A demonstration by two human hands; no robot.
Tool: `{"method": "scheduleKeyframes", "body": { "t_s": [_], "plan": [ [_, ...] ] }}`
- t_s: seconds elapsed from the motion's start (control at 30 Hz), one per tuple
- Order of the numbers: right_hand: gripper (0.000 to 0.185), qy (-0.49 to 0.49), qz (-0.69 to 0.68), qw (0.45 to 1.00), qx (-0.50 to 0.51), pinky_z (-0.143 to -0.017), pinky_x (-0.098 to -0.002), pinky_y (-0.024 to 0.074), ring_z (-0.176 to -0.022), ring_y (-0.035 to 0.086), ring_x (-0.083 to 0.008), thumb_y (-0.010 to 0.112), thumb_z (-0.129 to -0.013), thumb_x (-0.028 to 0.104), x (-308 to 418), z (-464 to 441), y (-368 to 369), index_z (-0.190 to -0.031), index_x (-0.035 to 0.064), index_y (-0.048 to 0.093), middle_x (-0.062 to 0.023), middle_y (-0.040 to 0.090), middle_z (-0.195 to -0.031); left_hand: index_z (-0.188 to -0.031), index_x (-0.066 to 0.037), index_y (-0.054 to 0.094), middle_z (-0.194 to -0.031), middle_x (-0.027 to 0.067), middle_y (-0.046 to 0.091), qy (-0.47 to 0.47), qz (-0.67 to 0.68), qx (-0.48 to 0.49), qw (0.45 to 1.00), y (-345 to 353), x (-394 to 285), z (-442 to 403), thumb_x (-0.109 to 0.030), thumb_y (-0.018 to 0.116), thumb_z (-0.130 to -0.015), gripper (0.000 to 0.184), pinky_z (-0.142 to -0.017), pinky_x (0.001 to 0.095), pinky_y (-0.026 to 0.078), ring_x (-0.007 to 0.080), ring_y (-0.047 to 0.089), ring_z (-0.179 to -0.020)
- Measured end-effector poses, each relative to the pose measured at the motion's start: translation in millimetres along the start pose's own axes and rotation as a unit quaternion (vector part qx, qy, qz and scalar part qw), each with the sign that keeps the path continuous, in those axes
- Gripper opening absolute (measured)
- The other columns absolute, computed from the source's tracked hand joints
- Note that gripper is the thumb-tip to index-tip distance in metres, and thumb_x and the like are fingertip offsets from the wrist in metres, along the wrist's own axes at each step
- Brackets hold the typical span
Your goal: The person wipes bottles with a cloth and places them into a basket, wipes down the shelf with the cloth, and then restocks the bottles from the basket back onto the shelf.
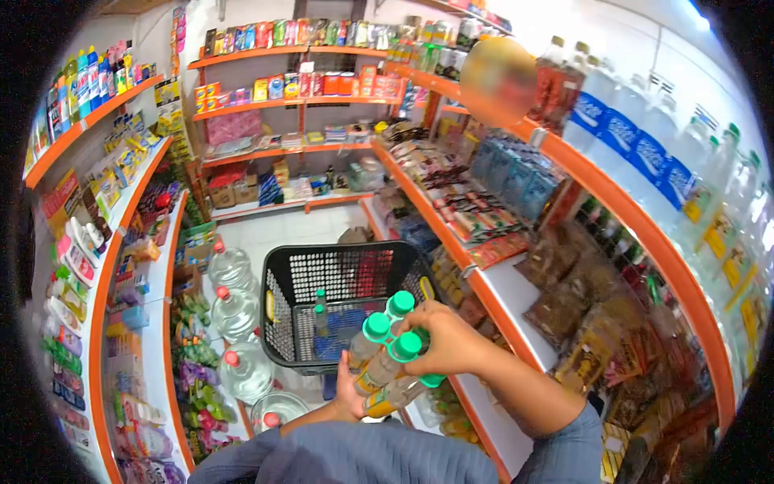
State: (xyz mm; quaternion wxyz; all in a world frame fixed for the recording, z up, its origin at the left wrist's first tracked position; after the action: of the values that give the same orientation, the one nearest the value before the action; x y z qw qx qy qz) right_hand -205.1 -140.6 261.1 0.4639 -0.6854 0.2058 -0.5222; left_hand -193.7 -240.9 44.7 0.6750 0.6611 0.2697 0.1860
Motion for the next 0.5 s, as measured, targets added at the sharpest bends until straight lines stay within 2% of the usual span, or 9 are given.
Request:
{"method": "scheduleKeyframes", "body": {
  "t_s": [0.13,0.17,0.2,0.27,0.33,0.37,0.4,0.43,0.5],
  "plan": [
    [0.054,0.032,-0.012,0.999,-0.012,-0.09,-0.0366,0.04,-0.105,0.049,-0.0267,0.081,-0.055,0.028,-2,34,-4,-0.101,0.0079,0.061,-0.0119,0.052,-0.104,-0.142,-0.018,0.025,-0.143,0.0129,0.03,-0.085,0.039,0.074,0.993,7,28,1,-0.074,0.026,-0.077,0.085,-0.106,0.054,0.021,0.0376,0.031,-0.129],
    [0.059,0.038,-0.035,0.999,-0.017,-0.091,-0.0375,0.0391,-0.106,0.048,-0.027,0.082,-0.055,0.031,-2,46,-6,-0.105,0.0081,0.06,-0.0124,0.052,-0.106,-0.141,-0.019,0.026,-0.143,0.0128,0.031,-0.063,0.008,0.012,0.998,7,34,-2,-0.073,0.027,-0.077,0.084,-0.106,0.0535,0.022,0.0374,0.032,-0.128],
    [0.059,0.051,-0.031,0.998,-0.032,-0.091,-0.0375,0.0391,-0.106,0.048,-0.027,0.082,-0.055,0.031,-1,56,-13,-0.105,0.0081,0.06,-0.0124,0.052,-0.106,-0.141,-0.019,0.026,-0.143,0.0128,0.031,-0.083,0.004,0.019,0.996,9,43,-3,-0.073,0.027,-0.077,0.084,-0.106,0.0535,0.022,0.0374,0.032,-0.128],
    [0.08,-0.015,-0.034,0.999,0.002,-0.098,-0.0406,0.0342,-0.12,0.039,-0.0325,0.083,-0.055,0.04,11,80,-24,-0.121,0.0094,0.052,-0.0191,0.042,-0.125,-0.141,-0.019,0.026,-0.142,0.0116,0.033,-0.106,0.035,0.064,0.992,16,56,-10,-0.073,0.029,-0.077,0.084,-0.104,0.0539,0.025,0.0375,0.035,-0.126],
    [0.097,-0.072,0.01,0.997,-0.033,-0.104,-0.0435,0.0275,-0.13,0.025,-0.0383,0.083,-0.053,0.044,26,111,-34,-0.132,0.0089,0.039,-0.0258,0.02,-0.141,-0.139,-0.019,0.031,-0.141,0.0118,0.035,-0.122,-0.002,0.044,0.991,41,77,-10,-0.072,0.034,-0.076,0.082,-0.1,0.0567,0.029,0.0396,0.036,-0.125],
    [0.106,-0.054,0.052,0.997,-0.019,-0.107,-0.0435,0.0237,-0.134,0.017,-0.0407,0.083,-0.051,0.046,25,126,-34,-0.136,0.0073,0.032,-0.0285,0.004,-0.144,-0.139,-0.019,0.031,-0.141,0.0119,0.034,-0.139,0.106,0.077,0.981,56,86,-12,-0.073,0.034,-0.076,0.082,-0.1,0.0575,0.029,0.0398,0.035,-0.125],
    [0.108,-0.047,0.092,0.994,-0.029,-0.106,-0.0422,0.0258,-0.131,0.022,-0.041,0.085,-0.048,0.042,31,139,-38,-0.135,0.0063,0.031,-0.0271,0.009,-0.143,-0.139,-0.019,0.03,-0.141,0.012,0.034,-0.155,0.215,0.101,0.959,65,94,-16,-0.073,0.033,-0.076,0.083,-0.1,0.0583,0.029,0.0399,0.035,-0.125],
    [0.108,-0.034,0.111,0.993,-0.035,-0.105,-0.0417,0.028,-0.13,0.025,-0.0415,0.085,-0.047,0.038,33,151,-42,-0.135,0.0061,0.031,-0.0268,0.013,-0.142,-0.139,-0.019,0.03,-0.141,0.012,0.034,-0.187,0.205,0.107,0.955,59,106,-22,-0.073,0.033,-0.076,0.083,-0.1,0.0583,0.029,0.0399,0.035,-0.125],
    [0.103,0.001,0.111,0.992,-0.062,-0.099,-0.0418,0.0352,-0.121,0.035,-0.0414,0.084,-0.045,0.023,39,178,-53,-0.133,0.0056,0.033,-0.0244,0.025,-0.135,-0.138,-0.018,0.033,-0.136,0.0113,0.039,-0.175,-0.056,0.056,0.981,31,128,-39,-0.077,0.031,-0.072,0.088,-0.093,0.0619,0.034,0.041,0.041,-0.119]
  ]
}}
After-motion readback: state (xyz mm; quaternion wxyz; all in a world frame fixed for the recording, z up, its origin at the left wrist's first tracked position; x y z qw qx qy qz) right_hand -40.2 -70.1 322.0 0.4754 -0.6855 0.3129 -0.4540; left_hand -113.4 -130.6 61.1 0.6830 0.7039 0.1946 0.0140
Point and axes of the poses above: each hand's wrist, its own z-axis away from the middle knuckle, its own y-axis out of the palm, x = y × z, the point moved 5 cm from there along -z, towards the middle knuckle
